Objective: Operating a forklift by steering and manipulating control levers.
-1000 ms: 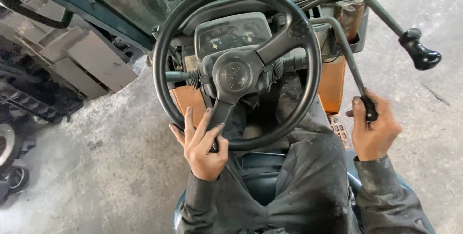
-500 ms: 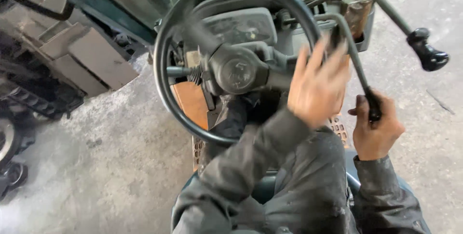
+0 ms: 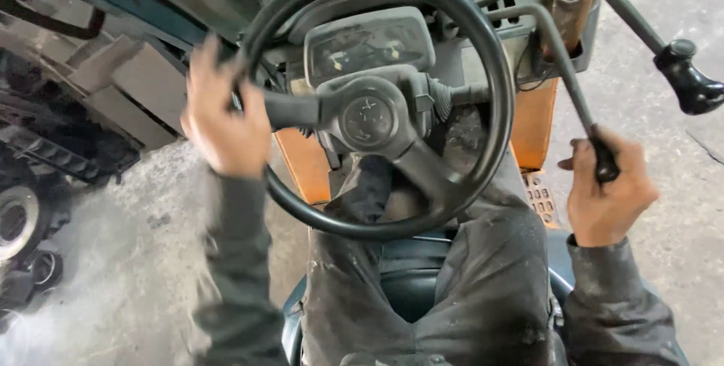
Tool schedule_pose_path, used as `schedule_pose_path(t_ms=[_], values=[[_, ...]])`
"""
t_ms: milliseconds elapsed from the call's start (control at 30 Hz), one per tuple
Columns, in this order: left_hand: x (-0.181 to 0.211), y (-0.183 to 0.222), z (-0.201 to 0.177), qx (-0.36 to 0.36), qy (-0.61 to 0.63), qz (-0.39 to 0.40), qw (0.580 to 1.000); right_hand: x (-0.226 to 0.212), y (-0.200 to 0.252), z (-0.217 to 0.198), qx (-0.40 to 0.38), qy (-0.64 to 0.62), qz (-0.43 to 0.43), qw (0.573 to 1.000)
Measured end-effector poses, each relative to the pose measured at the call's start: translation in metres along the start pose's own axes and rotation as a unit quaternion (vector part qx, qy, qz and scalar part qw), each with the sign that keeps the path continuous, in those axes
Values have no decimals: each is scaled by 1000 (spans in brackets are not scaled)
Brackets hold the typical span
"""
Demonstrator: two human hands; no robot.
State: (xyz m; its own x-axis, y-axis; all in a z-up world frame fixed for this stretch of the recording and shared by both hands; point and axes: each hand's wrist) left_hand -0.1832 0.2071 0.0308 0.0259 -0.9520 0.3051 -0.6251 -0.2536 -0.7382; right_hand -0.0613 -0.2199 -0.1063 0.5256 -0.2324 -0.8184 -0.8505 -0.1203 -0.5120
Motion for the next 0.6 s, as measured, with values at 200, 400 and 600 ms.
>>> schedule_pose_path(t_ms=[200, 400, 600], values=[[78, 127, -1, -15, -34, -50, 998, -46, -75, 13, -16, 61, -88, 994], [174, 130, 68, -96, 227, 124, 961, -46, -77, 16, -32, 62, -80, 994], [209, 0, 195, -71, 104, 167, 978, -38, -50, 7, -12, 66, -49, 997]])
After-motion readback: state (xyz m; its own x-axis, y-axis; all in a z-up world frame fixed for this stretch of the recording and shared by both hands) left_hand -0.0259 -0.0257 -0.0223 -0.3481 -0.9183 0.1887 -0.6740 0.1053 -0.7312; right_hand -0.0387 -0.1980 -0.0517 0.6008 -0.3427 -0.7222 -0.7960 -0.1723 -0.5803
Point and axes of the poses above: each hand's wrist, its own y-axis away from the middle knuckle, its own z-axis out of the palm, x = y × z, and after that the axes turned 5 degrees about -x, right-handed
